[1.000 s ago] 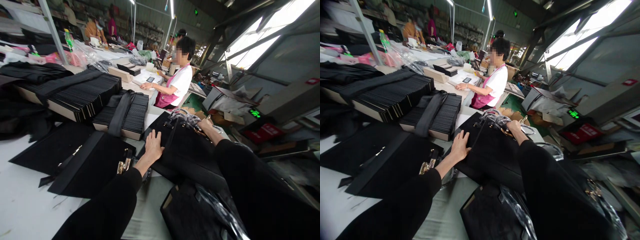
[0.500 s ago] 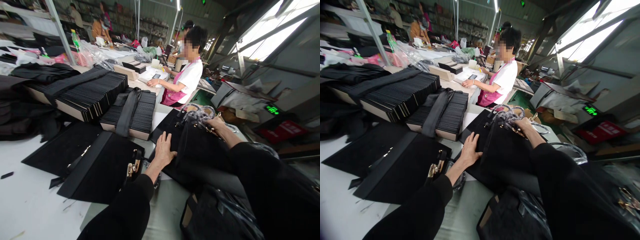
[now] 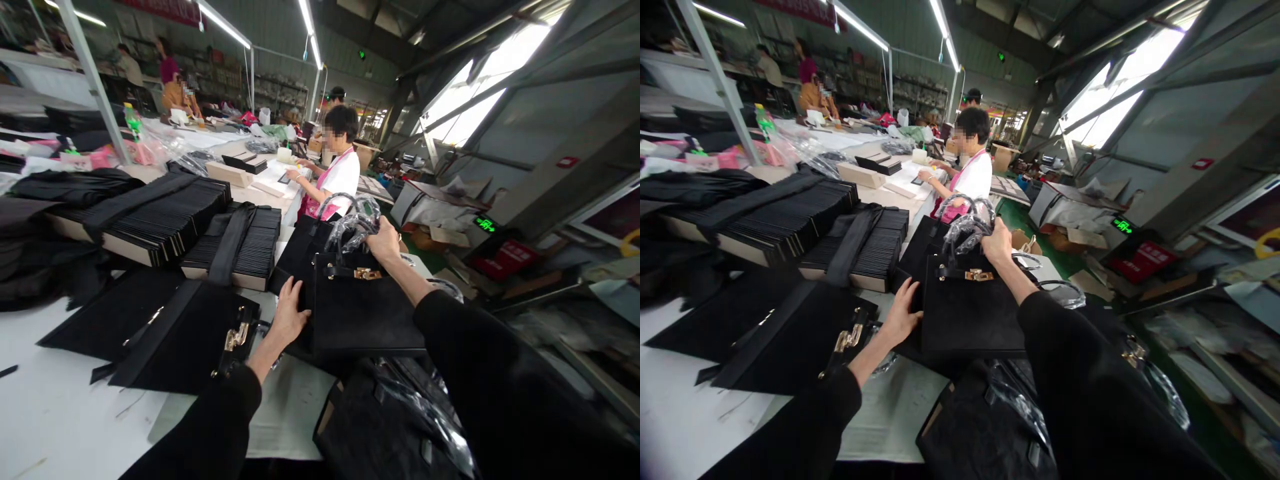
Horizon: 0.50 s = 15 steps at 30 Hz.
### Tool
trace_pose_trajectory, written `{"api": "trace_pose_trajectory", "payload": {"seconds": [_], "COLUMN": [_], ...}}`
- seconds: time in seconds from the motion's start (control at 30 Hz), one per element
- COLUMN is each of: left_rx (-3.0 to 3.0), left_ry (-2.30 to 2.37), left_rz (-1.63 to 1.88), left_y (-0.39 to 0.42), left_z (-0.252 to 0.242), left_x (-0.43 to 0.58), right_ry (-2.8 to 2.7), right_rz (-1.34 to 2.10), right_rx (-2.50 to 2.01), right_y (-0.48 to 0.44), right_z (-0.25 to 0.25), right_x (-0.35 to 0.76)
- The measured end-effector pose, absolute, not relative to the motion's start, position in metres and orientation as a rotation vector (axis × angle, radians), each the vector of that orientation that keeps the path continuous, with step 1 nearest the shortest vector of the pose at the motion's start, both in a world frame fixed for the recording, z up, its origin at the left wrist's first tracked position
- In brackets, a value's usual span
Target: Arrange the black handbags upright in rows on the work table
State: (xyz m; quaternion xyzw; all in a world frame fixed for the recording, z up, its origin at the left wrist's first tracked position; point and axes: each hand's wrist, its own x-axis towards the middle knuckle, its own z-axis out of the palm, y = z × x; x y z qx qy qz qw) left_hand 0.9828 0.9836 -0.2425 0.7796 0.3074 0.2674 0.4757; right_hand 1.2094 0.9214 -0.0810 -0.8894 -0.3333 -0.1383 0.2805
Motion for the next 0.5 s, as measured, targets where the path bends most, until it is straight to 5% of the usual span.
{"api": "trace_pose_trajectory", "payload": {"seconds": [0.13, 0.3, 0.5], "left_rx": [1.552, 0.498, 0.035], "left_ry": [0.952, 0.762, 0.555], "left_rz": [0.868, 0.343, 0.508], "left_y": [0.930, 0.858, 0.848], "left_z": [-0.198, -0.174, -0.169], "left_x": [0.915, 0.880, 0.879], "right_ry": [-0.888, -0.986, -1.190], "right_rz": [-0.367, -0.284, -0.310], "right_rx": [-2.303, -2.077, -1.909], "right_y": [0.907, 0.877, 0.820], "right_z": [-0.057, -0.039, -0.020], "right_x": [1.166, 1.106, 0.995]}}
